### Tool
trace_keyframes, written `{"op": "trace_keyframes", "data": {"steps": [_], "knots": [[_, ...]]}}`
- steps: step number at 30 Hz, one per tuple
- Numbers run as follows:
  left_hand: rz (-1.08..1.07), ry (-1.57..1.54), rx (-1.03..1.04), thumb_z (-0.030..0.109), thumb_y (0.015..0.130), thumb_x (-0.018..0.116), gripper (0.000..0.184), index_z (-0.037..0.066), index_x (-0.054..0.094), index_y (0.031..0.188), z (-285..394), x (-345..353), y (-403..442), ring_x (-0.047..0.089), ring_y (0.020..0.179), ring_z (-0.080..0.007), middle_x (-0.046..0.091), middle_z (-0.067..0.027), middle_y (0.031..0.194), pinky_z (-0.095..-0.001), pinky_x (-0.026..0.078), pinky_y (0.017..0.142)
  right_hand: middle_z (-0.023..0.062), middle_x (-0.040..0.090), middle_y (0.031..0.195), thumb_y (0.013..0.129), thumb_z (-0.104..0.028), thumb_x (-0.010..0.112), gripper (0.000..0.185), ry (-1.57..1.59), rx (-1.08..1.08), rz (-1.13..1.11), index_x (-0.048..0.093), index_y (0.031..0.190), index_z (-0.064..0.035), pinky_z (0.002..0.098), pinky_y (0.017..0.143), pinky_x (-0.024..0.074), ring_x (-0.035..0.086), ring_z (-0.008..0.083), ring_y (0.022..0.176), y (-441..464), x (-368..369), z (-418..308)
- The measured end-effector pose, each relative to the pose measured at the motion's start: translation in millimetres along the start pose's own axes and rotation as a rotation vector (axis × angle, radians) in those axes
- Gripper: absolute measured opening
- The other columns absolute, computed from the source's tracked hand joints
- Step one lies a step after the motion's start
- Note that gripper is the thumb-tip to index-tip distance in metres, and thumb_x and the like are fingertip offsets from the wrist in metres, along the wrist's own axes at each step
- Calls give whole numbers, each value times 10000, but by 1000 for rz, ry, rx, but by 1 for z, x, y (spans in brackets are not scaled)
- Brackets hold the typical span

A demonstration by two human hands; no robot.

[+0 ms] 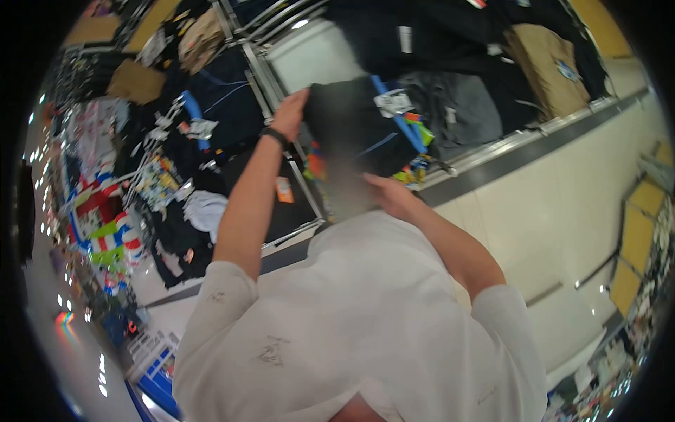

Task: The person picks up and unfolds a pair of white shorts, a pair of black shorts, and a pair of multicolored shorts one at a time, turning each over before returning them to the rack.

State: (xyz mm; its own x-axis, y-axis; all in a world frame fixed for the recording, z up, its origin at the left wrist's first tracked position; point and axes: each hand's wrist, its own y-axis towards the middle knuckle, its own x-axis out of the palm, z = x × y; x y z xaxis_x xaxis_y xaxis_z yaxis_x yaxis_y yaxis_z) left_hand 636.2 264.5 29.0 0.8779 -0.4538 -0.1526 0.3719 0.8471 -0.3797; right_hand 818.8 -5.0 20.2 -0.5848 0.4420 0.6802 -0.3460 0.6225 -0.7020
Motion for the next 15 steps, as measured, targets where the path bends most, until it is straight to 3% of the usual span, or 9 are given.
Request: {"op": "trace_keyframes", "data": {"steps": [1, 3, 5, 6, 8, 11, 13, 15], "knots": [[-12, 162, 30, 361, 980, 531, 421, 25, 618, 1219, -9, -6, 7, 545, 955, -130, 644, -36, 1088, -280, 429, 816, 17, 654, 1060, 918, -248, 659, 266, -23, -64, 58, 631, 1117, -75, 303, 815, 463, 575, 144, 930, 6, 4, 0], [-58, 163, 88, 347, 970, 545, 391, 14, 645, 1149, 4, -6, 2, 534, 822, -121, 652, -36, 995, -276, 425, 687, 19, 659, 1059, 932, -232, 623, 250, -10, -141, 27, 617, 1128, -76, 303, 831, 463, 587, 153, 951, 6, 8, -7], [-54, 180, -94, 342, 958, 562, 383, -3, 654, 1097, 25, -7, -8, 543, 792, -135, 653, -46, 966, -294, 432, 674, 51, 642, 1142, 936, -206, 589, 323, 122, -183, 29, 560, 1214, -44, 338, 896, 458, 602, 192, 1008, 2, 5, -11], [-46, 177, -90, 342, 958, 562, 383, -3, 654, 1097, 27, -10, -15, 543, 792, -135, 653, -46, 966, -294, 432, 674, 51, 642, 1142, 936, -206, 589, 323, 114, -182, 24, 560, 1214, -44, 338, 896, 458, 602, 192, 1008, -4, 9, -16], [-28, 323, -29, 339, 932, 602, 372, -17, 665, 1018, 30, -13, -29, 566, 780, -157, 652, -76, 897, -314, 449, 699, 104, 601, 1222, 953, -198, 532, 405, 324, -152, 74, 461, 1303, -9, 398, 1011, 417, 574, 253, 1107, -14, 16, -24], [29, 454, 126, 347, 902, 641, 375, -24, 669, 954, -20, -20, -39, 578, 755, -185, 643, -105, 826, -332, 464, 712, 145, 554, 1299, 954, -220, 527, 454, 301, -122, 108, 424, 1333, 7, 433, 1078, 360, 532, 278, 1186, -13, -4, -18], [90, 411, 176, 374, 859, 689, 391, -10, 682, 932, -32, -18, -66, 640, 819, -219, 675, -131, 847, -332, 493, 755, 149, 548, 1313, 952, -230, 533, 464, 204, -86, 132, 424, 1337, 7, 432, 1084, 356, 528, 279, 1198, -15, -16, -11], [64, 547, -3, 383, 848, 697, 387, 9, 688, 948, -48, -18, -81, 661, 868, -236, 689, -135, 891, -336, 502, 794, 154, 542, 1326, 951, -240, 539, 474, 107, -46, 156, 425, 1340, 6, 431, 1090, 351, 524, 281, 1211, -11, -23, -5]]}}
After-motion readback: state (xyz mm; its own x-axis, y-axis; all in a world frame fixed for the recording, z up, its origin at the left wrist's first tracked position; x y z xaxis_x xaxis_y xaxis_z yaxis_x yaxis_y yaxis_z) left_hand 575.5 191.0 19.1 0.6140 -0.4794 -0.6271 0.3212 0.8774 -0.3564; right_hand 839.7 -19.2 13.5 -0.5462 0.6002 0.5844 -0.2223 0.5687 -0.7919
